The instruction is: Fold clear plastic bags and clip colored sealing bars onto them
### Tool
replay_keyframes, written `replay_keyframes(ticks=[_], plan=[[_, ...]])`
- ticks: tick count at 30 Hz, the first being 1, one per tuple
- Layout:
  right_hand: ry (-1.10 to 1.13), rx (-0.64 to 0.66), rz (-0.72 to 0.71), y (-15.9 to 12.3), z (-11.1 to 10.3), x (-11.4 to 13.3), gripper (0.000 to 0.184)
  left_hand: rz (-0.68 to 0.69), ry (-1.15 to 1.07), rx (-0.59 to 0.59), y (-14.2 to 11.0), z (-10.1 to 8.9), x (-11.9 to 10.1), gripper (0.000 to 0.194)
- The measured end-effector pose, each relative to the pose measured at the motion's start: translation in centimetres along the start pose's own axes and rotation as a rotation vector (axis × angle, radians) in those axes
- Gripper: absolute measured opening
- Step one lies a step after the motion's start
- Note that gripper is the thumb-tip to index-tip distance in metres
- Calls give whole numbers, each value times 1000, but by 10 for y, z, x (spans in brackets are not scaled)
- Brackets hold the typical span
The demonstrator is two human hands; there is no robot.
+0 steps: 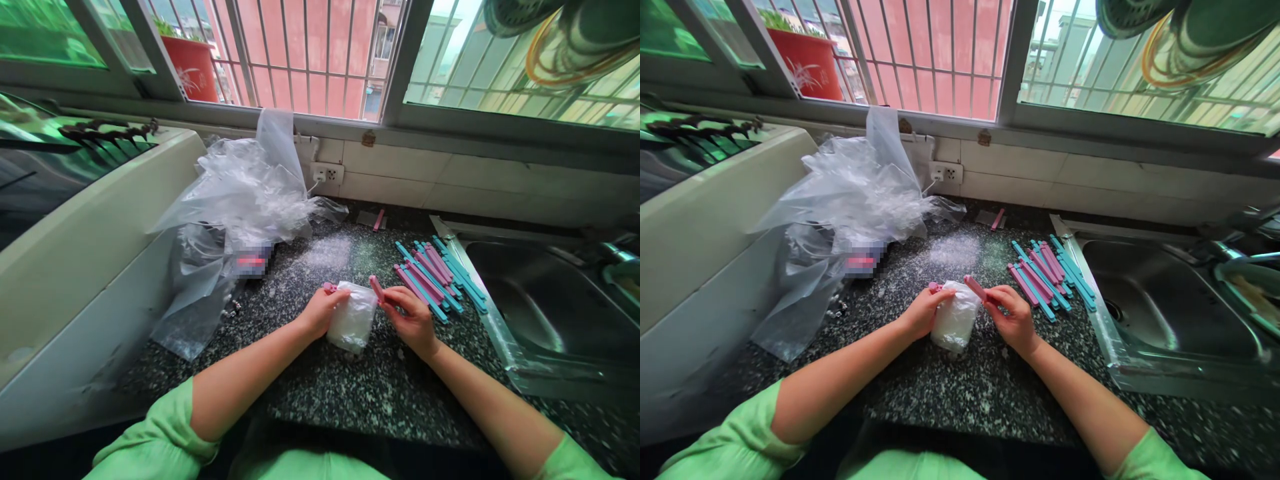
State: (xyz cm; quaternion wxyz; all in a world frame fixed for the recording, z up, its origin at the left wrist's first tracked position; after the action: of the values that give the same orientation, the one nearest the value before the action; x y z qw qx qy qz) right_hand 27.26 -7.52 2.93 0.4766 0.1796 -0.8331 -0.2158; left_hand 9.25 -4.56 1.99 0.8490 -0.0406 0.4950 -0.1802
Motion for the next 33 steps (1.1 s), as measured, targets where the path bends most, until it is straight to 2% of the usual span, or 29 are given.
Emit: replay_keyframes(ticks=[12, 19, 26, 33], plan=[[-76, 65, 54, -3, 5, -5, 21, -97, 13, -23, 1, -3, -3, 34], [-56, 113, 131, -4, 8, -6, 14, -76, 59, 83, 3, -6, -2, 38], [-47, 126, 145, -5, 10, -8, 10, -91, 139, 170, 1, -4, -9, 26], [-43, 145, 125, -4, 9, -6, 10, -88, 145, 169, 3, -8, -8, 25]])
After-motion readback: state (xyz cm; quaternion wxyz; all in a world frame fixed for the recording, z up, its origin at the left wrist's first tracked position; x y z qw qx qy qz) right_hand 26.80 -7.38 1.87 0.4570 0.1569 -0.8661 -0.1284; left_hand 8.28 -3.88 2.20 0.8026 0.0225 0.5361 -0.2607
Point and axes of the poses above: each hand's wrist, its own y-axis towards the middle knuckle, its own z-axis out of the palm, x = y × z, the point moved 1 cm from there along y, towards the middle knuckle, and after that the axes turned 7 degrees about z, right-handed, at the moved point
